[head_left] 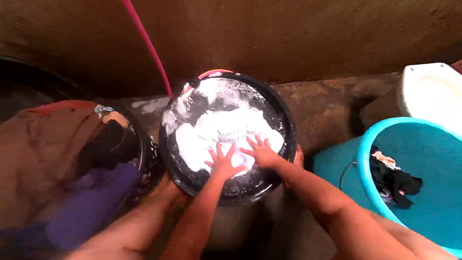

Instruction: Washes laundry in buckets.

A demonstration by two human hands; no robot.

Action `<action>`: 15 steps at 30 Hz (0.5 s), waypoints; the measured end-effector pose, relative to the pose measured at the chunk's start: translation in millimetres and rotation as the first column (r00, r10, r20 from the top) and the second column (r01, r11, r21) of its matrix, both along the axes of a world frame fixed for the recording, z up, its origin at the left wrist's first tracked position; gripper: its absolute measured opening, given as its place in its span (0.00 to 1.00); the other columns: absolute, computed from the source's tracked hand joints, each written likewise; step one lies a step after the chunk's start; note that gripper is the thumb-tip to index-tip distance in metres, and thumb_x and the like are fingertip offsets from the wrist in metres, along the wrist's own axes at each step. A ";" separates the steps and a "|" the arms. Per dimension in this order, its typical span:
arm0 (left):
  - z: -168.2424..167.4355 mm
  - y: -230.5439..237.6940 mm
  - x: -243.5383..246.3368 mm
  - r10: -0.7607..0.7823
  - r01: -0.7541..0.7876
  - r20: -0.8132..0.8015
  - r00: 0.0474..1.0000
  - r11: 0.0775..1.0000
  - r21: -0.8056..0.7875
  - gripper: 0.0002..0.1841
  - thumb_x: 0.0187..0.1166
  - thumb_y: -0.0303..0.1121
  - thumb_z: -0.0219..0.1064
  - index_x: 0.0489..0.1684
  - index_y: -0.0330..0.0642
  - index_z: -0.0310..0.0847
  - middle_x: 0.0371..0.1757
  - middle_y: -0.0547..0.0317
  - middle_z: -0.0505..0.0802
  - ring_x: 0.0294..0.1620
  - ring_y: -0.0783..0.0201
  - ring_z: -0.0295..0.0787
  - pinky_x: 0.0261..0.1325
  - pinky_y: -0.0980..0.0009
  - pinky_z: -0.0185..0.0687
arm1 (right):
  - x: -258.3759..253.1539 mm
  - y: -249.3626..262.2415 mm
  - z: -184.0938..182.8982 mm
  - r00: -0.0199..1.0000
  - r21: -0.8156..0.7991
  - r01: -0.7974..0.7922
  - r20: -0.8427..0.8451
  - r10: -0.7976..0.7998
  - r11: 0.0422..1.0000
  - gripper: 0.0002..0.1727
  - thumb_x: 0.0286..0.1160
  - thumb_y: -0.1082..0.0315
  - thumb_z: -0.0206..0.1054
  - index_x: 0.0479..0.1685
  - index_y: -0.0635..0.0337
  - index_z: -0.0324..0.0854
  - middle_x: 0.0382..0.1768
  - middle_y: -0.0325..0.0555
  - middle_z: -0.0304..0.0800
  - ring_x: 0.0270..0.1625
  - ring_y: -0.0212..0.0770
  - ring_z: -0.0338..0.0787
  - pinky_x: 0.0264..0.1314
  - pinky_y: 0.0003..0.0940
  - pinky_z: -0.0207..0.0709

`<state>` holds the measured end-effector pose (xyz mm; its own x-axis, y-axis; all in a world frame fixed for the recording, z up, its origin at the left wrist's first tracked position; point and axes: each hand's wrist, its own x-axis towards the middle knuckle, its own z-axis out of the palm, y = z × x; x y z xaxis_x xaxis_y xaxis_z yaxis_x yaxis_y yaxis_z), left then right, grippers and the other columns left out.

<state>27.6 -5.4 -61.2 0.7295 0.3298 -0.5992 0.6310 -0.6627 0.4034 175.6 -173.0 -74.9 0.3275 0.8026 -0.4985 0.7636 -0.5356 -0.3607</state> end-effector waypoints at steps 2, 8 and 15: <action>-22.7 28.6 0.4 -0.102 0.102 0.001 0.995 0.995 -0.007 0.58 0.58 0.74 0.75 0.95 0.85 0.42 0.97 0.37 0.36 0.93 0.22 0.32 0.78 0.20 0.57 | 8.0 3.3 -19.4 0.999 -0.024 0.022 -0.025 -0.023 0.999 0.54 0.63 0.59 0.81 0.94 0.22 0.54 0.97 0.57 0.36 0.93 0.81 0.37 0.78 0.89 0.48; -42.9 40.8 -3.0 -0.112 0.110 -0.007 0.994 0.987 -0.119 0.41 0.81 0.36 0.69 0.96 0.50 0.52 0.94 0.37 0.57 0.93 0.40 0.56 0.91 0.46 0.58 | -23.7 44.0 -36.2 0.924 -0.104 0.376 -0.033 -0.381 0.921 0.35 0.85 0.69 0.57 0.92 0.62 0.56 0.89 0.72 0.55 0.91 0.72 0.55 0.88 0.66 0.59; 7.5 22.1 -52.8 -0.471 0.402 -0.421 0.775 0.882 -0.247 0.21 0.87 0.36 0.59 0.69 0.28 0.80 0.74 0.29 0.82 0.79 0.31 0.75 0.77 0.28 0.66 | -62.6 -0.7 13.8 0.953 -0.457 0.183 -0.136 -0.271 0.870 0.28 0.88 0.59 0.58 0.81 0.66 0.72 0.80 0.67 0.75 0.84 0.68 0.72 0.82 0.72 0.62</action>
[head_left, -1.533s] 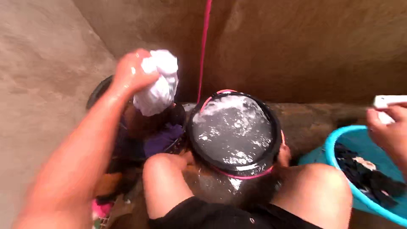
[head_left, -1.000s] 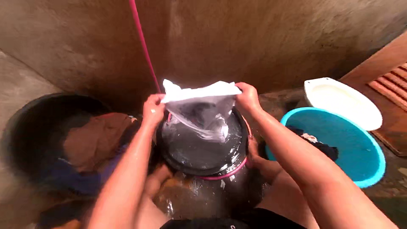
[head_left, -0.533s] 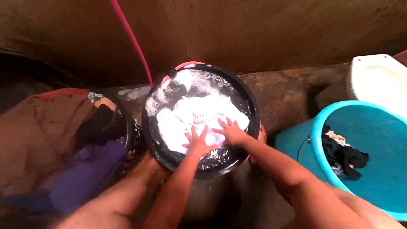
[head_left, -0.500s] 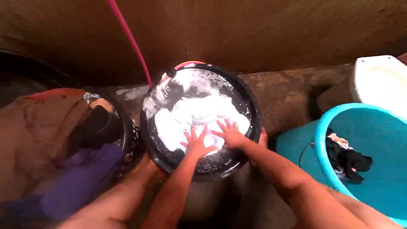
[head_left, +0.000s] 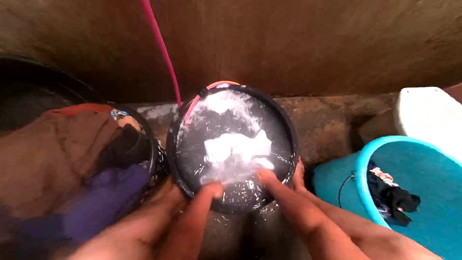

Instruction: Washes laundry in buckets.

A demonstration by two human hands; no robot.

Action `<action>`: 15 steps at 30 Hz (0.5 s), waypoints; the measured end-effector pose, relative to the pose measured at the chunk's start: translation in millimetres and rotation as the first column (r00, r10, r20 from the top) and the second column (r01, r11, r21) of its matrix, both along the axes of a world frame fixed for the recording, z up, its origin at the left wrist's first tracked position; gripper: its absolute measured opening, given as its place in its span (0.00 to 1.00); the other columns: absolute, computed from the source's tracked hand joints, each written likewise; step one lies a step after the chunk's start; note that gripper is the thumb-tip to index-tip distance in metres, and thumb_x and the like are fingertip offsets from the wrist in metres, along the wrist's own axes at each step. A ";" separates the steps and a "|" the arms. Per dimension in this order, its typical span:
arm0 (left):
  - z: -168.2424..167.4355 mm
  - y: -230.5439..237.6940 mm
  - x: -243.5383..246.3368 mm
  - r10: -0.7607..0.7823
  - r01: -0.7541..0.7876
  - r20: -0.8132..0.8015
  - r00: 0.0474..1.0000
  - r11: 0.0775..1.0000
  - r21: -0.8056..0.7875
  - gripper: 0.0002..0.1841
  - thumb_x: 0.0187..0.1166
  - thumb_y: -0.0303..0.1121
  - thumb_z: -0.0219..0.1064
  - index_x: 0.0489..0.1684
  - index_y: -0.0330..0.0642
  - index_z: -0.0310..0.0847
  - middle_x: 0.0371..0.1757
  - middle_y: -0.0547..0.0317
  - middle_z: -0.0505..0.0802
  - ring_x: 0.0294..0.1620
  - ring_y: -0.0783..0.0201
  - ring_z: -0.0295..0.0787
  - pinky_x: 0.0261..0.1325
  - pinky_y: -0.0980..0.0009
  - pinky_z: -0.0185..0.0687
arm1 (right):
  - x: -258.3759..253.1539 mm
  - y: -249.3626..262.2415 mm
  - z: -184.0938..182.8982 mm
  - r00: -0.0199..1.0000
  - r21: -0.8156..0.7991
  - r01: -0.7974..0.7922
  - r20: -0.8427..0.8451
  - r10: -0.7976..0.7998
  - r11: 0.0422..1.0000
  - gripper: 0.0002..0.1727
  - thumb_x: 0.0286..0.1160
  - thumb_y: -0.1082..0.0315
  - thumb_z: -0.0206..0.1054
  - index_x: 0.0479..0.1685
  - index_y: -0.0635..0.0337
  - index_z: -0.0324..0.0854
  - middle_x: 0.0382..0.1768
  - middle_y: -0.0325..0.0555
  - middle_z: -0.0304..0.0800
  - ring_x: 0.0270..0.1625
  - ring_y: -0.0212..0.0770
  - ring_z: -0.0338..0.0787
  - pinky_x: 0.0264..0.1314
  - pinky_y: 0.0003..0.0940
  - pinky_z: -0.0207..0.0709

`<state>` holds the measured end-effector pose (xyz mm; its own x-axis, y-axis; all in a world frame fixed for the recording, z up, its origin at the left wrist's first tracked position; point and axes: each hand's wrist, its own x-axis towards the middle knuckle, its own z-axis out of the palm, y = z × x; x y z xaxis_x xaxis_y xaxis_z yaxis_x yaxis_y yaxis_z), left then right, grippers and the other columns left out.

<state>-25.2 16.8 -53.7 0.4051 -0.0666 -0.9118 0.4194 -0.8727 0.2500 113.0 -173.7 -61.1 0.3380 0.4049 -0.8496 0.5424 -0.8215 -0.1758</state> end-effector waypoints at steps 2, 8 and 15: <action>17.6 -5.9 -8.9 0.150 -0.146 0.040 0.988 0.984 -0.100 0.28 0.96 0.45 0.43 0.73 0.26 0.75 0.73 0.28 0.83 0.78 0.34 0.77 0.79 0.33 0.66 | -28.8 -3.2 12.7 0.996 0.050 -0.088 0.016 0.088 0.995 0.26 0.82 0.59 0.64 0.70 0.70 0.80 0.73 0.70 0.80 0.79 0.70 0.76 0.78 0.74 0.66; 144.5 34.6 8.2 0.528 -0.510 0.497 0.689 0.840 -0.185 0.30 0.95 0.48 0.51 0.78 0.28 0.72 0.76 0.27 0.80 0.81 0.35 0.74 0.84 0.39 0.64 | -3.9 -4.2 143.4 0.924 0.442 0.333 0.022 -0.382 0.833 0.21 0.89 0.64 0.59 0.73 0.69 0.79 0.70 0.71 0.82 0.76 0.66 0.80 0.80 0.64 0.67; 421.3 65.9 1.6 0.743 -0.314 0.654 0.140 0.660 -0.683 0.11 0.81 0.27 0.59 0.57 0.47 0.74 0.39 0.66 0.90 0.36 0.73 0.89 0.40 0.71 0.89 | 1.5 -2.5 431.7 0.901 0.910 0.040 0.146 -0.409 0.412 0.17 0.83 0.56 0.68 0.53 0.63 0.85 0.43 0.46 0.89 0.42 0.35 0.87 0.51 0.41 0.83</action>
